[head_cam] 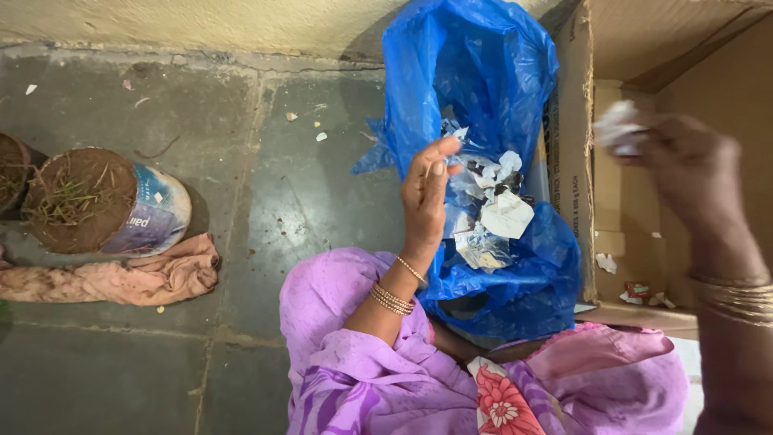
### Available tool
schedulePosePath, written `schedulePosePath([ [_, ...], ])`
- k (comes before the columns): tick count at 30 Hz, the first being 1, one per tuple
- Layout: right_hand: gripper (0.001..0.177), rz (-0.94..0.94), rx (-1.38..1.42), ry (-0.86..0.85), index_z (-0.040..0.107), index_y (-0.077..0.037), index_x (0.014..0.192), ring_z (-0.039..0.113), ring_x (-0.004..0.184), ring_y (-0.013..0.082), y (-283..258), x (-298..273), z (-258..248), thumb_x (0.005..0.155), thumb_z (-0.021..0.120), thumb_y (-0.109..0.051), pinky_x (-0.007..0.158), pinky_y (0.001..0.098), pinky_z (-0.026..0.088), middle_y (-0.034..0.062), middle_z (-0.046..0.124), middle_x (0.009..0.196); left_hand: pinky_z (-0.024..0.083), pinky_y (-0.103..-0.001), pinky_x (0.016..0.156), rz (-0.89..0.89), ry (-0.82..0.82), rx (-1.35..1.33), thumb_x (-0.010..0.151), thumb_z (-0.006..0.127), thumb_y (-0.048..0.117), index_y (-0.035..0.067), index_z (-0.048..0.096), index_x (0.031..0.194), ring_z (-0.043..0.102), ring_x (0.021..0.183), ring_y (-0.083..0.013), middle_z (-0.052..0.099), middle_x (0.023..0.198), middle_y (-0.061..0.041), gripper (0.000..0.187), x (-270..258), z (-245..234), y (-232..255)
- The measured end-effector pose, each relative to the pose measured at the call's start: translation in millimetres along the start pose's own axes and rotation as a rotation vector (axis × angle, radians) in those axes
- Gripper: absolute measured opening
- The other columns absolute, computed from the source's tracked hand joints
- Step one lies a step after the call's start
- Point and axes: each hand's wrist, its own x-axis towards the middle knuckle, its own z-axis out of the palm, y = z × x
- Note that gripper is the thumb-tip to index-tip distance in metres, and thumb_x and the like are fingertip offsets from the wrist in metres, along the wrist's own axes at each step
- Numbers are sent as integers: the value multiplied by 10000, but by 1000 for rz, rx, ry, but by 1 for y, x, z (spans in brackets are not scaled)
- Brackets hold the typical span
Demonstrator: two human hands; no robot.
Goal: The person sits on the floor and sorts through a blue plastic bag filled with crumpled paper and wrappers. They pick up items, separate materials by hand, and place sorted pieces into a nearby cardboard box.
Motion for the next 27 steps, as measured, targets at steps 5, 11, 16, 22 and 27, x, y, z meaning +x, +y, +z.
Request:
schedulePosePath([
  [5, 629, 90, -540, -681, 529, -164, 1428, 454, 1379, 360, -53, 42, 72, 843, 731, -278, 1098, 437, 436, 175, 424, 1527, 347, -560, 1203, 233, 42, 805, 993, 663, 170, 53, 599, 1314, 474, 1375, -471, 562, 1390, -269, 348, 7, -11, -25],
  [11, 1370, 215, -985, -1144, -26, -191, 1622, 21, 1512, 550, -5, 18, 176, 691, 912, -550, 1228, 587, 203, 312, -113, 1647, 340, -573, 1171, 128, -80, 854, 885, 619, 35, 38, 529, 1386, 415, 1365, -553, 425, 1460, -388, 510, 2, -14, -62],
  [16, 1358, 207, -1090, -1210, 42, -193, 1634, -31, 1474, 625, 41, 3, 207, 648, 916, -520, 1219, 599, 220, 332, -159, 1667, 356, -557, 1178, 75, -108, 874, 834, 614, 2, 37, 529, 1393, 414, 1376, -548, 416, 1468, -390, 567, -2, -15, -66],
  [22, 850, -108, -1228, -1319, 493, -27, 1447, -57, 1505, 647, 116, -3, 228, 821, 790, -519, 1196, 684, 210, 357, 78, 1656, 384, -524, 1153, 3, -130, 842, 831, 593, -15, 0, 455, 1446, 426, 1377, -531, 386, 1518, -385, 631, 2, -16, -62],
  [27, 611, -8, -928, -1009, 544, -26, 1350, 507, 1253, 491, 158, -4, 234, 811, 719, -256, 1021, 560, 479, 318, 478, 1414, 395, -505, 1162, 19, -121, 864, 843, 564, -36, -14, 424, 1477, 427, 1404, -516, 376, 1541, -370, 649, -1, -17, -64],
])
